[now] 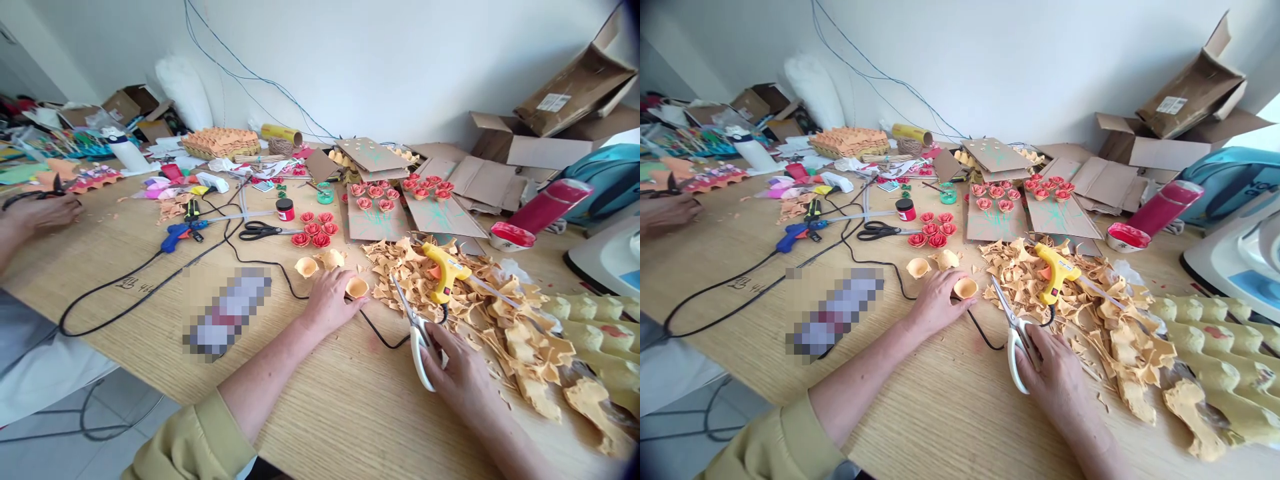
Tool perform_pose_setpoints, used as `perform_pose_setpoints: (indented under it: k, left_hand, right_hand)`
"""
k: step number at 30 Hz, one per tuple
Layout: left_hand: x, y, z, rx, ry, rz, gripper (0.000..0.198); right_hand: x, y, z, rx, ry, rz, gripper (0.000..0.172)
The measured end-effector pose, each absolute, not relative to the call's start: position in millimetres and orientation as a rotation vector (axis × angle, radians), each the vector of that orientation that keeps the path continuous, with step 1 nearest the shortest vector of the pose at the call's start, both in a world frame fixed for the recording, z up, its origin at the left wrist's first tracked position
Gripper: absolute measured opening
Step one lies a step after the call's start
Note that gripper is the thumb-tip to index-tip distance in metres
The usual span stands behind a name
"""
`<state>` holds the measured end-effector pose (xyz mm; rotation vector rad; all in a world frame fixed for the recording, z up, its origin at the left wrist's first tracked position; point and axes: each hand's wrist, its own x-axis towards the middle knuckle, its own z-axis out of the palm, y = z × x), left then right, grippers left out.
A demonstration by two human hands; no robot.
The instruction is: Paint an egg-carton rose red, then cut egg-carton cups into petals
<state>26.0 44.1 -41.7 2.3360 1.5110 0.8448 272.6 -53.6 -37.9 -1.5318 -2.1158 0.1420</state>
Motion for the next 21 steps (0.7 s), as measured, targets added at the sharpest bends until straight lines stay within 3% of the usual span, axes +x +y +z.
perform_pose_setpoints:
  k: [6, 21]
  left_hand:
    - [26, 41, -36, 2.379, 1.567, 0.876, 0.048]
    - [10, 48, -19, 2.389, 1.634, 1.1, 0.029]
  right_hand:
    - [274, -53, -38, -1.557, -2.071, 0.14, 0.025]
    - [279, -55, -35, -1.609, -1.931, 0.215, 0.026]
